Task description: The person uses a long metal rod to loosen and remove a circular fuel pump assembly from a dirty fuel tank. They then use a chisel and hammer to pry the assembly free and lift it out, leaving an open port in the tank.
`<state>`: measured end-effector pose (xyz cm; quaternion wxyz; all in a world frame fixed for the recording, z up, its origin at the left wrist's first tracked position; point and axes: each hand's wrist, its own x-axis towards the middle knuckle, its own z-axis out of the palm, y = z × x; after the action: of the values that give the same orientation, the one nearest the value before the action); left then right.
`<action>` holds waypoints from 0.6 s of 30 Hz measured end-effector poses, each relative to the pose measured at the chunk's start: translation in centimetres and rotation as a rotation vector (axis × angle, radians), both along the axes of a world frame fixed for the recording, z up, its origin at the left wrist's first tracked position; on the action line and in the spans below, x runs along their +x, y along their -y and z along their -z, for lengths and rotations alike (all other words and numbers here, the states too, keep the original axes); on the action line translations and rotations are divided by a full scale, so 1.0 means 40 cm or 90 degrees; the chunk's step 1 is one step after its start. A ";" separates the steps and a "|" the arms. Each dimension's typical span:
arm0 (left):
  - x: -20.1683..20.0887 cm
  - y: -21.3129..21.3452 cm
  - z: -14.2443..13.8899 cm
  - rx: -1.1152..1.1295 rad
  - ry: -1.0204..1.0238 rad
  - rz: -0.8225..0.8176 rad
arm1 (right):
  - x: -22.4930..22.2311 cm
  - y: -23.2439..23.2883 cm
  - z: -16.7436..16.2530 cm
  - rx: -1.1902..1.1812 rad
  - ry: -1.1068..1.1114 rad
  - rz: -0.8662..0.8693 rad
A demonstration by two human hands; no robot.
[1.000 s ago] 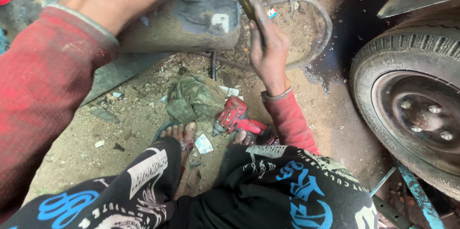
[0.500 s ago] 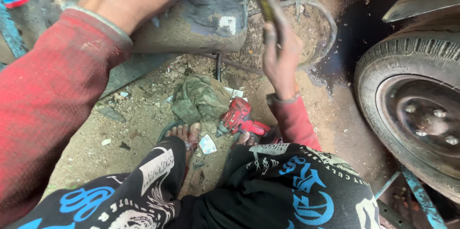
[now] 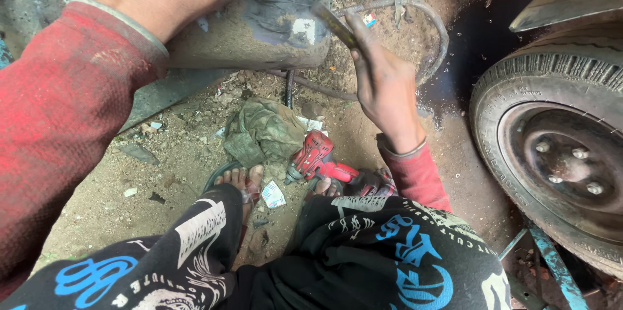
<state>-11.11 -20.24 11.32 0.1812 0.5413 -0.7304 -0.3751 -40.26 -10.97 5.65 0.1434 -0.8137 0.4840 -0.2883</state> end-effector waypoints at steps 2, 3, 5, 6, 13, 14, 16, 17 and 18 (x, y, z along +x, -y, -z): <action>-0.002 0.003 -0.010 -0.016 0.007 0.007 | 0.019 0.008 -0.008 0.006 0.005 0.018; -0.004 0.000 -0.011 -0.030 0.005 0.012 | 0.027 0.011 -0.011 0.011 0.008 0.025; -0.005 -0.001 -0.010 -0.036 0.009 0.010 | 0.038 0.019 -0.013 -0.021 -0.003 0.020; -0.004 -0.001 -0.010 -0.039 0.011 0.009 | 0.040 0.023 -0.014 -0.039 -0.008 0.020; -0.007 0.011 0.004 -0.057 0.025 0.007 | 0.059 0.023 -0.026 -0.046 -0.053 0.048; -0.008 0.011 0.005 -0.057 0.027 0.007 | 0.064 0.020 -0.030 -0.033 -0.050 0.051; -0.008 0.016 0.009 -0.041 0.038 0.003 | 0.072 0.015 -0.041 -0.019 -0.051 0.050; -0.005 0.017 0.011 -0.051 0.025 0.004 | 0.075 0.013 -0.046 -0.018 -0.054 0.044; -0.001 0.014 0.014 -0.059 0.012 0.007 | 0.079 0.011 -0.051 -0.013 -0.058 0.039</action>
<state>-11.17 -20.78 10.75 0.1973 0.5319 -0.7515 -0.3368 -37.12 -11.42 7.69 0.1039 -0.8124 0.5116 -0.2598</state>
